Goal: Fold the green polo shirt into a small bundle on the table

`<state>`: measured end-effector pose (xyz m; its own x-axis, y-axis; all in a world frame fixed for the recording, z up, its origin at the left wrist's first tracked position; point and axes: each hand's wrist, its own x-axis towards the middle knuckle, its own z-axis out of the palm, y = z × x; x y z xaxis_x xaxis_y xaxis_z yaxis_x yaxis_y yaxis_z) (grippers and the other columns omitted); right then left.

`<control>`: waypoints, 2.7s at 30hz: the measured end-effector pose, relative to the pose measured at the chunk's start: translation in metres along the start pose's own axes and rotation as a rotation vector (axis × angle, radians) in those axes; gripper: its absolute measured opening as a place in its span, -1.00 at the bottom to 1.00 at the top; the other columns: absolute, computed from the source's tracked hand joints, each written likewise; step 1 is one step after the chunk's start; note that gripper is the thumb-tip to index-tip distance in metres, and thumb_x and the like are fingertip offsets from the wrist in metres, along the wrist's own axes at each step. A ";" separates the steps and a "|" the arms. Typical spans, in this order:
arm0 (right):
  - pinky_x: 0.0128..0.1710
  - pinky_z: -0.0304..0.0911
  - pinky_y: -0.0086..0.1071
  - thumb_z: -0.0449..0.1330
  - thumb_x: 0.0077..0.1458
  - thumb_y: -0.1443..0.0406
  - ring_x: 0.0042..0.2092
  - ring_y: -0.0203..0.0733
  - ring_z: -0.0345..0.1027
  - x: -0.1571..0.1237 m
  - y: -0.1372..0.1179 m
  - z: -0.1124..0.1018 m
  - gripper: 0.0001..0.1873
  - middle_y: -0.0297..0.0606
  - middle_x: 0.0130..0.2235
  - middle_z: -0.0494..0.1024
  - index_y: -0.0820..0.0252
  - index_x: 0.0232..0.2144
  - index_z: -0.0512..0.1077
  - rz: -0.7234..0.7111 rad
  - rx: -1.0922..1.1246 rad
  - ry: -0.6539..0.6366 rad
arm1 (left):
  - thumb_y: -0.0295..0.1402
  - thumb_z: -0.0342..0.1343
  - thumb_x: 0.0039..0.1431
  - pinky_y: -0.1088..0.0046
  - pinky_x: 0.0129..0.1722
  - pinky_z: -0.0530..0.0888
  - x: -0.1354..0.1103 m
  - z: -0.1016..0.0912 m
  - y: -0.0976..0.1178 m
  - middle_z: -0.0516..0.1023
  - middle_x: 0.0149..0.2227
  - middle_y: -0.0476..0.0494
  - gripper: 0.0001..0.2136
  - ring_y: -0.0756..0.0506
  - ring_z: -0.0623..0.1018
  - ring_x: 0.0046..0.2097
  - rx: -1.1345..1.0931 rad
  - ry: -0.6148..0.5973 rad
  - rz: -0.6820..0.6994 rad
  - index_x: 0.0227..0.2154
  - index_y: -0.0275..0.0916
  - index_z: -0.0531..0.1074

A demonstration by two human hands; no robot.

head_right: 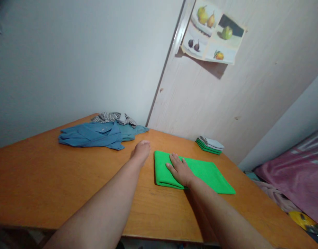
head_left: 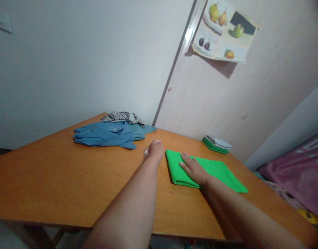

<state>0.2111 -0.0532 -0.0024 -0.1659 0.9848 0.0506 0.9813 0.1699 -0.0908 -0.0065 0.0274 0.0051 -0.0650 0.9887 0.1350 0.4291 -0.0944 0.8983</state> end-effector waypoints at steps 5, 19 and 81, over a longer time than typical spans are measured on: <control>0.37 -0.30 0.11 -0.30 0.29 -0.20 0.45 0.00 -0.32 0.002 0.002 0.003 -0.13 -0.07 0.43 -0.09 0.20 0.42 -0.07 0.003 0.019 0.008 | -0.22 -0.16 0.37 0.39 -0.24 0.43 -0.008 0.001 0.012 0.65 -0.18 -0.12 -0.68 -0.16 0.59 -0.15 0.092 -0.052 0.094 -0.25 -0.12 0.51; 0.38 -0.22 0.05 -0.04 0.25 -0.16 0.41 0.03 -0.09 0.012 0.012 0.007 -0.25 -0.08 0.37 0.16 0.13 0.30 0.25 -0.015 0.337 0.132 | -0.26 -0.15 0.38 0.09 0.26 0.20 -0.046 0.033 0.021 0.54 0.11 -0.18 -0.67 -0.21 0.44 0.17 0.418 -0.376 0.642 -0.03 -0.17 0.50; -0.11 0.47 -0.30 0.29 -0.02 0.30 -0.18 -0.17 0.53 -0.018 0.020 -0.013 -0.78 -0.22 -0.24 0.61 0.13 -0.24 0.49 0.389 1.617 0.470 | 0.32 -0.15 0.17 -0.06 0.33 0.01 -0.067 0.028 0.025 0.08 0.41 -0.27 -0.18 -0.38 0.05 0.41 0.657 -0.594 0.689 0.34 -0.11 0.18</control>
<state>0.2346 -0.0675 0.0080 0.3676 0.9297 0.0216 -0.1793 0.0936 -0.9793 0.0339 -0.0384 0.0066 0.7344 0.6643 0.1391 0.6111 -0.7364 0.2903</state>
